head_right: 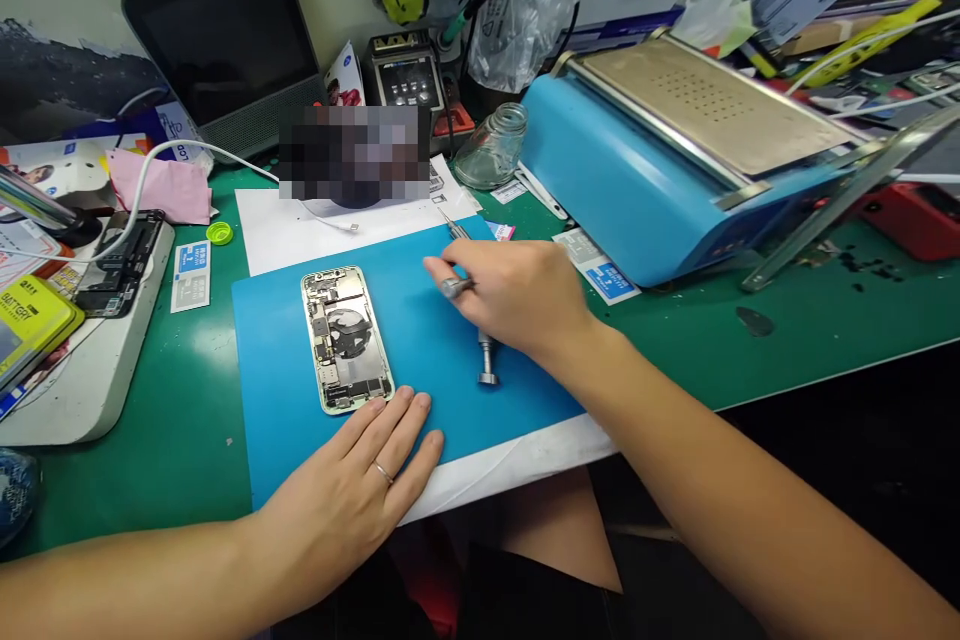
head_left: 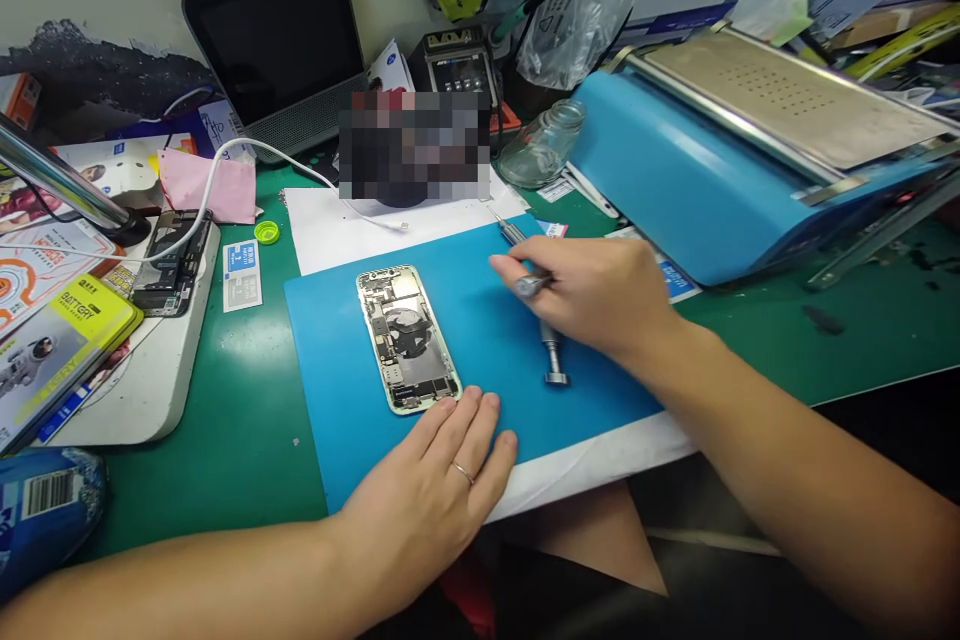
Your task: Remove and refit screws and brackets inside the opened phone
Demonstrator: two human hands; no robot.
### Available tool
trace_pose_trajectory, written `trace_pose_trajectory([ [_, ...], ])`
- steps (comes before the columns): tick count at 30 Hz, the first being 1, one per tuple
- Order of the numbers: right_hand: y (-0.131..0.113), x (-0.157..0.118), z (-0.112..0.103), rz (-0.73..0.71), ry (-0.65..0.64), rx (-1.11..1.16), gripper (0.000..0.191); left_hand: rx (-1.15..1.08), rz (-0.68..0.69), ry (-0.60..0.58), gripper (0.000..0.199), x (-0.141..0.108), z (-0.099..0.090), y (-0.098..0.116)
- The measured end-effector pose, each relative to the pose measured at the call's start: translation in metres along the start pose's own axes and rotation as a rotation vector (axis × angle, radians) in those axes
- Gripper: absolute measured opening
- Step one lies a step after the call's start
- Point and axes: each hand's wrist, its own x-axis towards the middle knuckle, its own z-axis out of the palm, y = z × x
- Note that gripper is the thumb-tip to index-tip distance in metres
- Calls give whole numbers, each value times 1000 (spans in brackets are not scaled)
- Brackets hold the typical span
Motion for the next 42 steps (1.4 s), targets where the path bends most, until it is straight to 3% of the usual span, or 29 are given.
trace_pose_trajectory([
  [1, 2, -7, -7, 41, -21, -26, 45, 1, 1, 0, 55, 0, 0, 0],
  [3, 5, -25, -19, 176, -200, -70, 42, 5, 0, 0, 55, 0, 0, 0],
  [6, 1, -48, -30, 186, -355, -24, 36, 11, -4, -5, 55, -2, 0, 0],
  [10, -7, -53, -34, 214, -436, 58, 33, 6, 1, -5, 58, -2, 2, 0],
  [13, 2, -35, -41, 290, -394, 70, 36, -5, 5, -3, 60, -2, 4, 0],
  [17, 32, 5, -46, 423, -288, -14, 44, -15, 15, 3, 61, -3, 3, -1],
  [22, 51, 38, -19, 339, -373, 19, 41, -14, 15, -4, 63, -4, 3, -1],
  [26, 46, 38, -2, 273, -356, -13, 36, -5, 6, 1, 60, -3, 2, 0],
  [33, 36, 34, 5, 223, -316, -30, 40, -1, -9, 16, 57, -2, 3, 0],
  [42, 25, 38, 15, 328, -237, -91, 40, 2, -5, 10, 58, -1, 2, 0],
])
